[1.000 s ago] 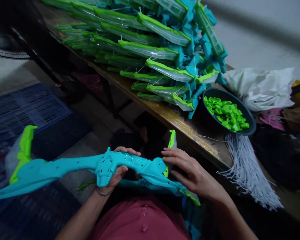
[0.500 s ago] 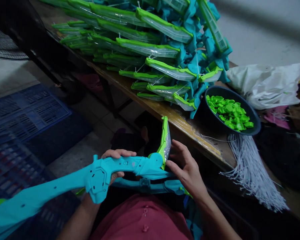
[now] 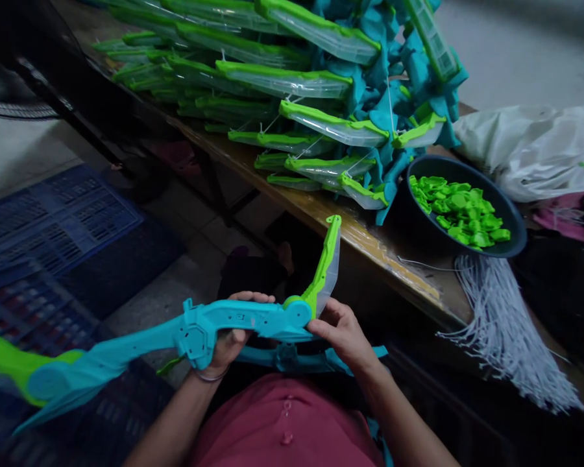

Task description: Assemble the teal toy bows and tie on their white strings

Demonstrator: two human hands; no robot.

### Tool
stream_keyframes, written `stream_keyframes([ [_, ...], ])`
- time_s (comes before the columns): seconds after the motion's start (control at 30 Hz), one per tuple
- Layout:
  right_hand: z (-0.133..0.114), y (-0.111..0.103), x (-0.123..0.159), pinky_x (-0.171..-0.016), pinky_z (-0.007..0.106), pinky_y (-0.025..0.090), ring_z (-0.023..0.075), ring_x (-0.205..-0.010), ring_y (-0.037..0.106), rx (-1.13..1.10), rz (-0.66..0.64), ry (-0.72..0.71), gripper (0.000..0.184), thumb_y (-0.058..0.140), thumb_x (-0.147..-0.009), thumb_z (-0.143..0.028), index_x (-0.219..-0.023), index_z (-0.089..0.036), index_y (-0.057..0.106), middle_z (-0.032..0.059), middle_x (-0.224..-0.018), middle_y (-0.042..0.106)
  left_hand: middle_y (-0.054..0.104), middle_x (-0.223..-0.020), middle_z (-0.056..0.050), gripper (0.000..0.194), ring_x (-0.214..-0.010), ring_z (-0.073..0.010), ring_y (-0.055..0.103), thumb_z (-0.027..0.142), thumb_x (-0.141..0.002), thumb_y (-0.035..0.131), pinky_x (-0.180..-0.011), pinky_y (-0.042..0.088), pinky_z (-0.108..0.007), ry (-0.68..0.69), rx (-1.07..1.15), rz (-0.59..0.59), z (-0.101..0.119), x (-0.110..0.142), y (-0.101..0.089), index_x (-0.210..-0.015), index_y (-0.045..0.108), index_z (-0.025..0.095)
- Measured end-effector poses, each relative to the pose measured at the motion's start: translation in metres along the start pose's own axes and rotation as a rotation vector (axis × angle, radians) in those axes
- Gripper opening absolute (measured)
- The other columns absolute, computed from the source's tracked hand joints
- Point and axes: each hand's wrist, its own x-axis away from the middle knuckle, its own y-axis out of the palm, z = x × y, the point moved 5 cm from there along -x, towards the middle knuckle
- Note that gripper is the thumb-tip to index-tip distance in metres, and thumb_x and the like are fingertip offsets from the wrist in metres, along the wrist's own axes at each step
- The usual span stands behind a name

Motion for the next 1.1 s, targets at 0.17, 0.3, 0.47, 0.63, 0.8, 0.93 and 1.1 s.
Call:
stream_keyframes([
  [0.17,0.014,-0.008,-0.007,-0.078,0.029,0.056,0.0199,-0.081,0.069,0.005,0.047,0.027,0.038,0.090,-0.070,-0.043,-0.099,-0.020,0.078,0.0027,-0.087,0.075,0.074,-0.124,-0.007,0.048,-0.125,-0.0331,0.064,0.039,-0.078,0.085,-0.106,0.052,-0.049,-0.099,0.036,0.080,-0.020,0.000,-0.009,-0.122,0.070,0.028],
  [0.3,0.024,-0.017,-0.011,-0.063,0.025,0.053,0.0164,-0.065,0.065,-0.052,0.112,0.030,0.044,0.084,-0.074,-0.057,-0.095,-0.019,0.077,0.0021,-0.075,0.072,0.075,-0.121,-0.007,0.047,-0.122,-0.0320,0.066,0.035,-0.078,0.085,-0.105,0.052,-0.047,-0.167,0.074,0.130,-0.029,0.000,-0.017,-0.122,0.070,0.027],
  [0.47,0.018,-0.018,-0.018,-0.076,0.033,0.058,0.0227,-0.084,0.071,-0.183,0.185,-0.017,0.066,0.080,-0.071,-0.071,-0.112,-0.020,0.073,0.0089,-0.101,0.075,0.076,-0.118,-0.007,0.049,-0.120,-0.0318,0.067,0.033,-0.077,0.085,-0.110,0.047,-0.050,-0.226,0.102,0.148,-0.038,0.005,-0.020,-0.123,0.069,0.026],
  [0.63,0.006,-0.018,-0.023,-0.070,0.026,0.055,0.0177,-0.080,0.069,-0.242,0.253,-0.061,0.047,0.086,-0.073,-0.056,-0.103,-0.020,0.074,0.0056,-0.092,0.074,0.075,-0.119,-0.008,0.046,-0.121,-0.0332,0.067,0.031,-0.080,0.083,-0.106,0.050,-0.050,-0.260,0.121,0.112,-0.045,0.009,-0.013,-0.123,0.069,0.025],
  [0.8,0.004,-0.016,-0.022,-0.061,0.024,0.050,0.0148,-0.067,0.062,-0.241,0.298,-0.100,0.036,0.085,-0.075,-0.051,-0.086,-0.018,0.072,0.0031,-0.075,0.069,0.076,-0.115,-0.007,0.044,-0.118,-0.0325,0.068,0.032,-0.078,0.084,-0.110,0.046,-0.052,-0.264,0.124,0.143,-0.043,0.008,-0.010,-0.118,0.069,0.024],
  [0.93,0.003,-0.010,-0.019,-0.063,0.024,0.046,0.0143,-0.068,0.057,-0.248,0.332,-0.179,0.035,0.082,-0.079,-0.051,-0.077,-0.019,0.066,0.0005,-0.069,0.062,0.076,-0.112,-0.006,0.045,-0.118,-0.0341,0.068,0.033,-0.076,0.085,-0.111,0.045,-0.055,-0.252,0.126,0.178,-0.039,0.005,-0.008,-0.116,0.067,0.025],
  [1.1,0.002,-0.003,-0.015,-0.071,0.026,0.046,0.0152,-0.075,0.055,-0.265,0.414,-0.251,0.033,0.076,-0.085,-0.049,-0.078,-0.020,0.064,0.0001,-0.075,0.059,0.076,-0.112,-0.003,0.042,-0.118,-0.0317,0.069,0.031,-0.075,0.085,-0.112,0.045,-0.053,-0.219,0.144,0.263,-0.037,0.001,-0.012,-0.113,0.067,0.027],
])
